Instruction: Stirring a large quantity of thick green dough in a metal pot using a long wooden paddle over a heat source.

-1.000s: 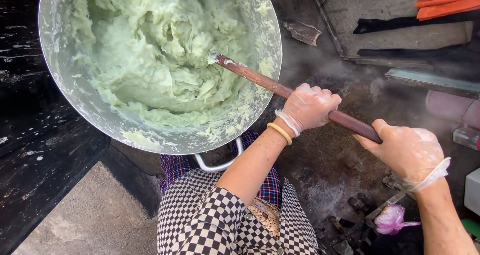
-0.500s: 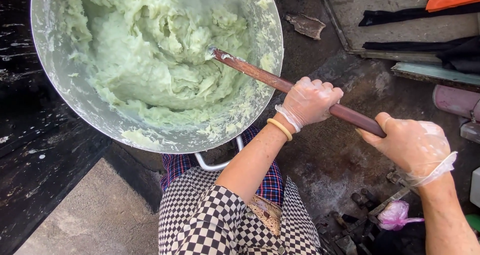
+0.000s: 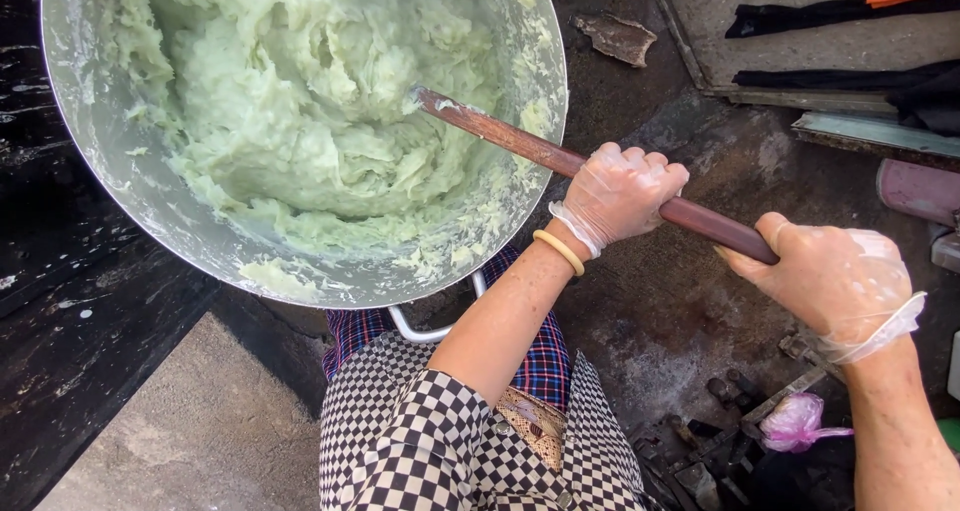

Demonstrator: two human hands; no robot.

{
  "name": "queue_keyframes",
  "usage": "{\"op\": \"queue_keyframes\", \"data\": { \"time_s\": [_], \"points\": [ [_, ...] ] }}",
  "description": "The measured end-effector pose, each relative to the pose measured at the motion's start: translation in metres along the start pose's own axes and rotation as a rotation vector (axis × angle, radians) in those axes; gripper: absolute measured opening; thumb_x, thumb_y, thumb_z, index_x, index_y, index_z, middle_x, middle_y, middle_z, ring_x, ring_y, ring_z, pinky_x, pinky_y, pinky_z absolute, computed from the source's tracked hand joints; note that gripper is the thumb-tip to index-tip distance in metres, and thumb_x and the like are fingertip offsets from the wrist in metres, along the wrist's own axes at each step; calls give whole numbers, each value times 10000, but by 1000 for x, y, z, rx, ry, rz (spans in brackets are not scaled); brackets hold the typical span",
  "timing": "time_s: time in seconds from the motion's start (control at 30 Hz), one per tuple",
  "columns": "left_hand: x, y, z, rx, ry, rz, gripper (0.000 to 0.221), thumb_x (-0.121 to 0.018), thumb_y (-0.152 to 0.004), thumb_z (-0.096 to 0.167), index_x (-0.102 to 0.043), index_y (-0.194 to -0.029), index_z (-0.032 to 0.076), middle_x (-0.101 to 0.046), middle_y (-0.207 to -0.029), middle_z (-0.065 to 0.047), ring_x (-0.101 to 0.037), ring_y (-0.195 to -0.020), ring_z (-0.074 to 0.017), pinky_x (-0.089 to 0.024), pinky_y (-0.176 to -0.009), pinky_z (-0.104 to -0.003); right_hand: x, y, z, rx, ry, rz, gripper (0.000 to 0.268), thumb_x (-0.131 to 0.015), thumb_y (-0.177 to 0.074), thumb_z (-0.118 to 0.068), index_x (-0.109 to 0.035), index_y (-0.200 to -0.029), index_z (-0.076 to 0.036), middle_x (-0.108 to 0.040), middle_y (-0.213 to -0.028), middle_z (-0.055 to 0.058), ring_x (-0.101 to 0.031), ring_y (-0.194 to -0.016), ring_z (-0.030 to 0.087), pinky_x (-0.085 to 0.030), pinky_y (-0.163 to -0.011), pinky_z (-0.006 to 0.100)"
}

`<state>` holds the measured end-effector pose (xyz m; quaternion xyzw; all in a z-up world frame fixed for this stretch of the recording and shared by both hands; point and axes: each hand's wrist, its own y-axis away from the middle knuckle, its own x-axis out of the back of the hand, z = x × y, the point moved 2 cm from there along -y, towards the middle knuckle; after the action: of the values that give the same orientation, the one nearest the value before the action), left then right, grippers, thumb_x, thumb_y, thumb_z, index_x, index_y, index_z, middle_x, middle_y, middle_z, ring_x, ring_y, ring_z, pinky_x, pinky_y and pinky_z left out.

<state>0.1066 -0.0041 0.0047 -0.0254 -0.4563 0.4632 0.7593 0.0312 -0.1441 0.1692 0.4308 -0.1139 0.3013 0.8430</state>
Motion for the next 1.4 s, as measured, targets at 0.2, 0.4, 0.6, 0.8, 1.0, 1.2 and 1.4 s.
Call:
{"op": "queue_keyframes", "data": {
  "time_s": [0.2,0.4,0.6,0.8,1.0,1.2,1.4],
  "points": [
    [1,-1,-3,-7,-2,6,161,-668,-757,186,-507,-766,198,-521,-645,3,-565,-560,-260,-401,-513,-426,-4,-3,1,27,28,71,562,-424,-914,-857,-626,-919,-332,-714,-637,-25,-762,-718,280,-600,-665,387],
    [3,-3,-5,-9,0,11,156,-657,-750,170,-504,-758,194,-517,-644,0,-559,-560,-265,-398,-513,-426,-3,-5,0,26,15,90,569,-431,-931,-851,-623,-901,-316,-705,-632,-14,-755,-705,296,-595,-649,404],
    [0,-2,-6,-12,-27,12,156,-654,-740,168,-501,-760,191,-526,-644,-1,-562,-560,-260,-390,-510,-420,-11,-7,1,30,37,128,567,-426,-944,-857,-608,-880,-324,-676,-604,-43,-741,-673,262,-585,-642,375],
    [1,-3,-8,-10,-15,21,145,-637,-746,173,-495,-768,189,-520,-656,-5,-558,-569,-264,-386,-517,-424,-11,-9,-1,19,55,153,569,-417,-967,-865,-613,-867,-340,-663,-600,-64,-737,-659,242,-578,-633,358],
    [1,-5,-9,-10,-35,40,135,-621,-764,156,-489,-762,186,-509,-644,-7,-548,-553,-266,-373,-509,-420,-14,-11,1,36,58,146,576,-408,-965,-865,-608,-869,-333,-678,-617,-49,-741,-670,264,-585,-649,372],
    [0,-5,-11,-8,-40,29,153,-635,-734,157,-488,-763,192,-508,-648,2,-548,-560,-260,-383,-512,-422,-10,-14,0,40,59,165,572,-415,-988,-846,-605,-856,-322,-662,-601,-54,-728,-663,250,-574,-645,357],
    [-1,-6,-15,0,-43,19,161,-644,-730,154,-489,-754,188,-498,-639,4,-548,-543,-263,-390,-506,-421,-13,-23,0,46,47,142,599,-398,-945,-875,-629,-910,-323,-702,-626,-34,-758,-690,268,-596,-661,375]
  ]
}}
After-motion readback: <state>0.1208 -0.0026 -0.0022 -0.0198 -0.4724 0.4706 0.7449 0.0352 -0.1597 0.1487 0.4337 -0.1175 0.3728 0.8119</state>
